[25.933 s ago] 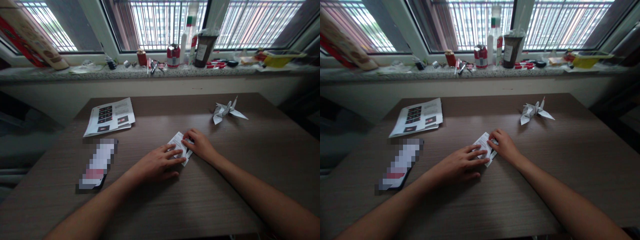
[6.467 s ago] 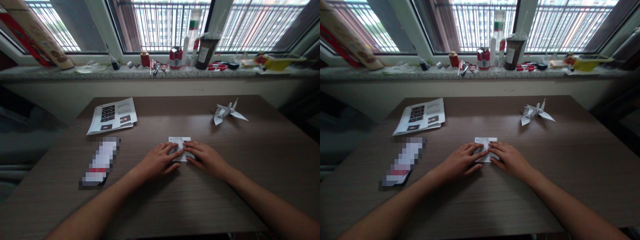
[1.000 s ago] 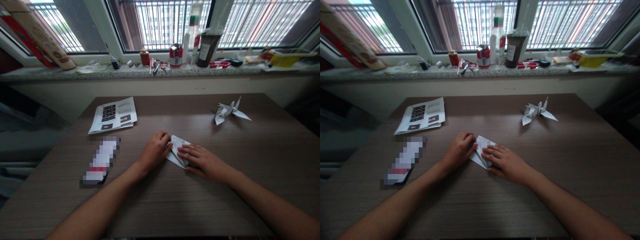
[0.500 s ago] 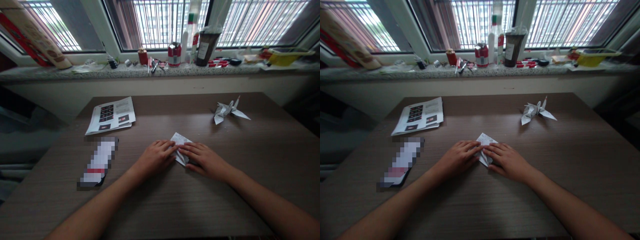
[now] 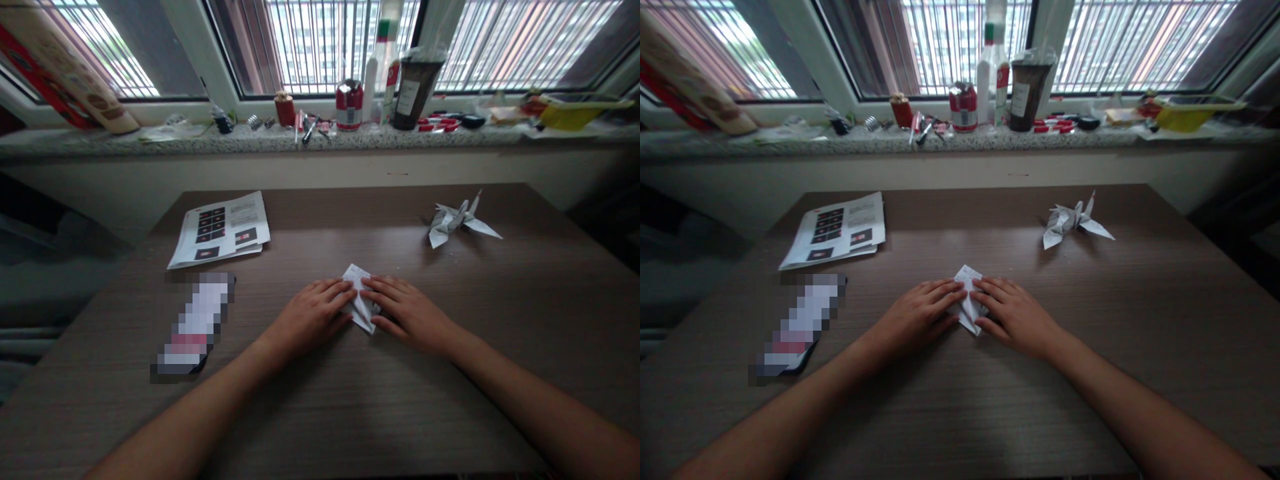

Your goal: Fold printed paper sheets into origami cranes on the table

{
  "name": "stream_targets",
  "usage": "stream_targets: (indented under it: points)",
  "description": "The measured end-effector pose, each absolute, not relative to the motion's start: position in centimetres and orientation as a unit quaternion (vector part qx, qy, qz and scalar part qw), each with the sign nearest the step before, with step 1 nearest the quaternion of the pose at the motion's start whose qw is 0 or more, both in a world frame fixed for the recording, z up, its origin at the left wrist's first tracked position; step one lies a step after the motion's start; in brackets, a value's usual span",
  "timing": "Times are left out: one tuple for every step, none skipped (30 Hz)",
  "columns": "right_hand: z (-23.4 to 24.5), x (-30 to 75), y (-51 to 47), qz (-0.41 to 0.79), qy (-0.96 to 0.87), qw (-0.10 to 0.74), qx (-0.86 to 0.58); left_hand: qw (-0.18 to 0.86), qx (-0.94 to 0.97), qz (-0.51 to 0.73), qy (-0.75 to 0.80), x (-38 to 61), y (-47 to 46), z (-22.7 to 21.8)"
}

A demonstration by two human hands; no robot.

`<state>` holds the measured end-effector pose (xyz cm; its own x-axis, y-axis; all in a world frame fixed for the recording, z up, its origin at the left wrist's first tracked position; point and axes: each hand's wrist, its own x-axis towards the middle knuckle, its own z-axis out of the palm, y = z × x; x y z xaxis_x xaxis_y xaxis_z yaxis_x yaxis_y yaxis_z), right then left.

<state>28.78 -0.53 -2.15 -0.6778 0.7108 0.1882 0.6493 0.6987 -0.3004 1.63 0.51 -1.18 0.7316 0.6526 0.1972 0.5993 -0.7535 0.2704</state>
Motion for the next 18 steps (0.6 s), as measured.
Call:
stream_targets:
  points:
    - [-2.22,28.77,-0.48,0.105,-0.910,0.146,-0.373,0.097,0.925,0.141,0.338,1.62,0.50,-1.23]
    - [-2.28,28.74,-0.45,0.103,-0.910,0.144,-0.375,0.099,0.925,0.143,0.339,1.61,0.48,-1.28]
    - [-2.33,28.71,-0.44,0.099,-0.909,0.140,-0.379,0.102,0.924,0.145,0.340,1.59,0.47,-1.32]
    - [-2.38,28.67,-0.44,0.095,-0.909,0.136,-0.383,0.105,0.922,0.146,0.342,1.58,0.46,-1.36]
    - [-2.43,28.62,-0.45,0.091,-0.908,0.134,-0.386,0.108,0.922,0.148,0.342,1.56,0.44,-1.40]
    - [-2.48,28.59,-0.47,0.089,-0.908,0.133,-0.387,0.112,0.921,0.150,0.342,1.55,0.43,-1.43]
    - [-2.54,28.57,-0.48,0.087,-0.908,0.133,-0.387,0.114,0.920,0.152,0.342,1.54,0.42,-1.45]
    - [-2.61,28.56,-0.48,0.086,-0.908,0.135,-0.387,0.115,0.920,0.154,0.342,1.53,0.41,-1.46]
    - [-2.69,28.56,-0.48,0.086,-0.908,0.136,-0.386,0.116,0.920,0.154,0.342,1.53,0.40,-1.45]
    - [-2.76,28.57,-0.47,0.087,-0.909,0.138,-0.385,0.117,0.919,0.154,0.343,1.54,0.38,-1.42]
    - [-2.84,28.58,-0.46,0.087,-0.909,0.139,-0.384,0.118,0.919,0.153,0.343,1.55,0.37,-1.38]
    - [-2.89,28.60,-0.45,0.087,-0.909,0.141,-0.382,0.119,0.919,0.152,0.343,1.57,0.36,-1.33]
    - [-2.93,28.60,-0.45,0.087,-0.909,0.141,-0.382,0.120,0.920,0.150,0.343,1.59,0.35,-1.28]
    - [-2.93,28.60,-0.45,0.086,-0.909,0.142,-0.382,0.121,0.920,0.147,0.342,1.60,0.33,-1.23]
    - [-2.91,28.60,-0.47,0.085,-0.909,0.142,-0.382,0.121,0.920,0.145,0.343,1.62,0.32,-1.19]
    - [-2.85,28.60,-0.49,0.085,-0.909,0.141,-0.382,0.121,0.920,0.142,0.344,1.63,0.30,-1.17]
    - [-2.78,28.60,-0.51,0.085,-0.910,0.138,-0.382,0.120,0.921,0.138,0.345,1.63,0.29,-1.17]
    - [-2.70,28.60,-0.54,0.087,-0.911,0.136,-0.380,0.117,0.921,0.134,0.346,1.63,0.28,-1.18]
